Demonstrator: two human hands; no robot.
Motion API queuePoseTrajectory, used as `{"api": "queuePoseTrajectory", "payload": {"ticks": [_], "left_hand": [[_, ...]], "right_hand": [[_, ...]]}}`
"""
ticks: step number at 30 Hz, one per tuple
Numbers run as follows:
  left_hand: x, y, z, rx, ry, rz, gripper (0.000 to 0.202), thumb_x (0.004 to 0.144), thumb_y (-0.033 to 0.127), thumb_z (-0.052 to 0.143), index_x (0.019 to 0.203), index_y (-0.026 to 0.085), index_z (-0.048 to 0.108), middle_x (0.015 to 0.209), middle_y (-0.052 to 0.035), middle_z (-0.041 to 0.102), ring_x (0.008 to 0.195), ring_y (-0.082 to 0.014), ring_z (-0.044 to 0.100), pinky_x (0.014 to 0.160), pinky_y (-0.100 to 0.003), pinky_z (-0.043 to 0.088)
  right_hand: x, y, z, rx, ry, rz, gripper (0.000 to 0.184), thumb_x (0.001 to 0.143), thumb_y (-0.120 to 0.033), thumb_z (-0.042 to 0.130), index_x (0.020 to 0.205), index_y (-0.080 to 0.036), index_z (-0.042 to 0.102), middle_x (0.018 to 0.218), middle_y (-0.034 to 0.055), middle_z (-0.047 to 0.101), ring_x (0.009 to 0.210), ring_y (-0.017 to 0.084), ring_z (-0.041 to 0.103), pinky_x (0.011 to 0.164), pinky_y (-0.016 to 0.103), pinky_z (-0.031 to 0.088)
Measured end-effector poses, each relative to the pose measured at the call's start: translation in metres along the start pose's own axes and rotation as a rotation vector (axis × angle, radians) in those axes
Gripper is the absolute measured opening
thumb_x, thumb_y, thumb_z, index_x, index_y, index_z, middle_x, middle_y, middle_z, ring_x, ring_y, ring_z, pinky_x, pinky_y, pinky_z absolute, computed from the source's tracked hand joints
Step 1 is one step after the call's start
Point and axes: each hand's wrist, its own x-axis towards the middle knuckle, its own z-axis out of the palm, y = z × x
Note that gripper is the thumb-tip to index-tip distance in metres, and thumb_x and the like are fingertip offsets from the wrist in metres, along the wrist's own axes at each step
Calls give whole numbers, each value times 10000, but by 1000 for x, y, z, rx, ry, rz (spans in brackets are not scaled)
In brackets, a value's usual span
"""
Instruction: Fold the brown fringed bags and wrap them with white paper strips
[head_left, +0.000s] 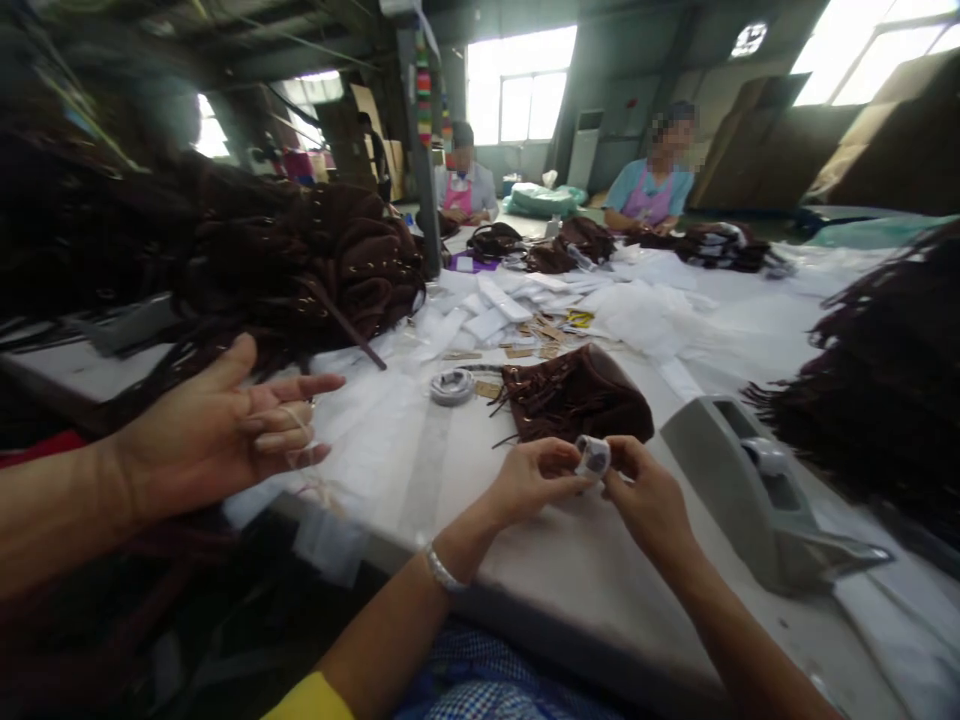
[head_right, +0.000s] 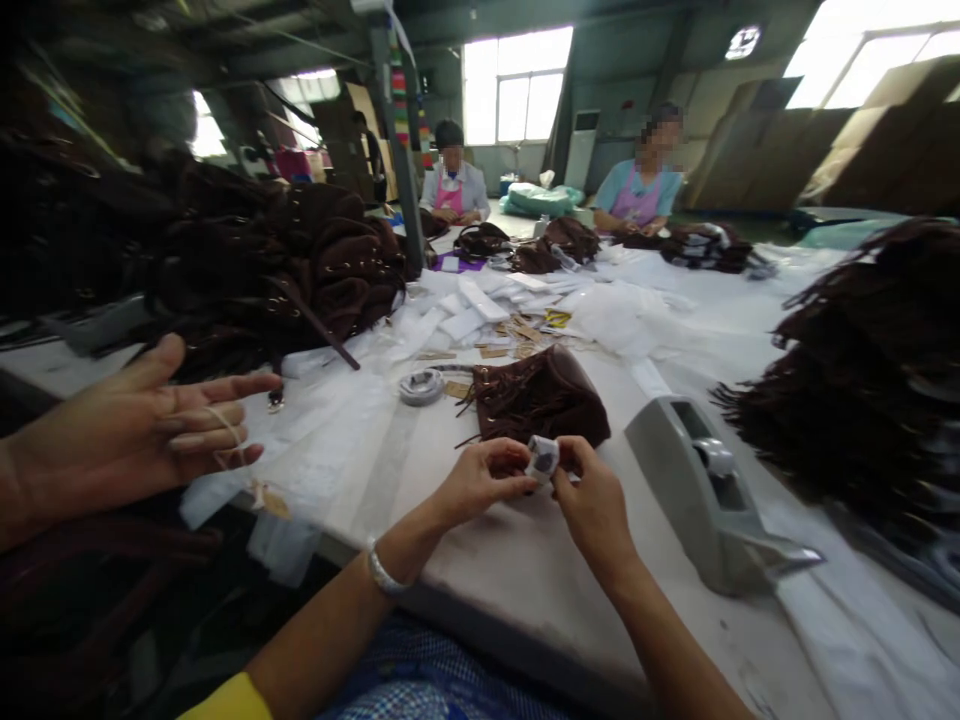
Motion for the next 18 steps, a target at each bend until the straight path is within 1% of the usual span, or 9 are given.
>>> {"api": "queuePoseTrajectory", "payload": {"ticks": [3,5,7,10,12,14,15,16,18], "left_hand": [[0,-5,2,-76,11,-12,461,654,417,840,966,115,688,901,-81,702,770,-170,660,745,-290,528],[1,-7,2,-93,19,-19,474,647,429,842,965,118,678,905,-92,707,777,-180,672,748,-302,534],[1,-8,1,-106,25,-35,484,642,441,842,955,120,660,869,-86,704,755,-180,678,725,-301,535],[1,-9,-2,-143,24,-64,498,602,410,867,935,135,618,829,-65,687,714,-178,678,679,-300,535],[1,-12,-1,-158,28,-71,497,565,352,890,918,156,599,829,-60,682,717,-189,680,675,-312,536],[1,-15,5,-155,55,-60,444,588,304,876,916,187,600,844,-56,684,752,-201,684,701,-328,531],[2,-15,9,-151,77,-54,407,614,286,858,924,207,606,856,-51,689,769,-204,685,711,-333,528],[2,-11,14,-147,97,-55,375,640,268,839,937,227,613,871,-44,694,779,-205,688,716,-336,525],[-2,8,19,-109,124,-84,351,651,224,820,947,259,634,865,-27,708,748,-199,694,690,-332,529]], "right_hand": [[1,1,-3,-52,10,12,269,770,-386,631,961,-199,647,859,66,709,764,234,663,656,316,506],[-1,2,-6,-6,-24,50,337,772,-442,664,1004,-197,661,830,66,704,738,223,645,648,305,485],[-6,2,-7,160,-102,111,429,791,-493,670,1093,-190,640,765,47,672,661,182,592,578,264,444],[-15,3,-6,471,-192,196,504,811,-512,672,1193,-200,566,642,-17,554,540,119,452,476,211,334],[-18,3,-7,556,-219,222,510,833,-526,644,1221,-215,532,590,-47,474,499,106,389,456,205,287],[-16,2,-11,457,-246,199,515,864,-567,577,1230,-208,533,570,-42,461,485,117,391,460,220,299],[-13,-1,-14,323,-225,165,530,865,-589,555,1225,-200,549,578,-26,486,486,129,415,469,235,319],[-10,-6,-17,147,-158,111,551,854,-607,552,1221,-195,567,618,0,533,496,142,448,485,255,343],[-5,-22,-21,-217,93,-44,563,833,-607,569,1222,-200,595,794,67,631,527,163,504,527,299,389]]}}
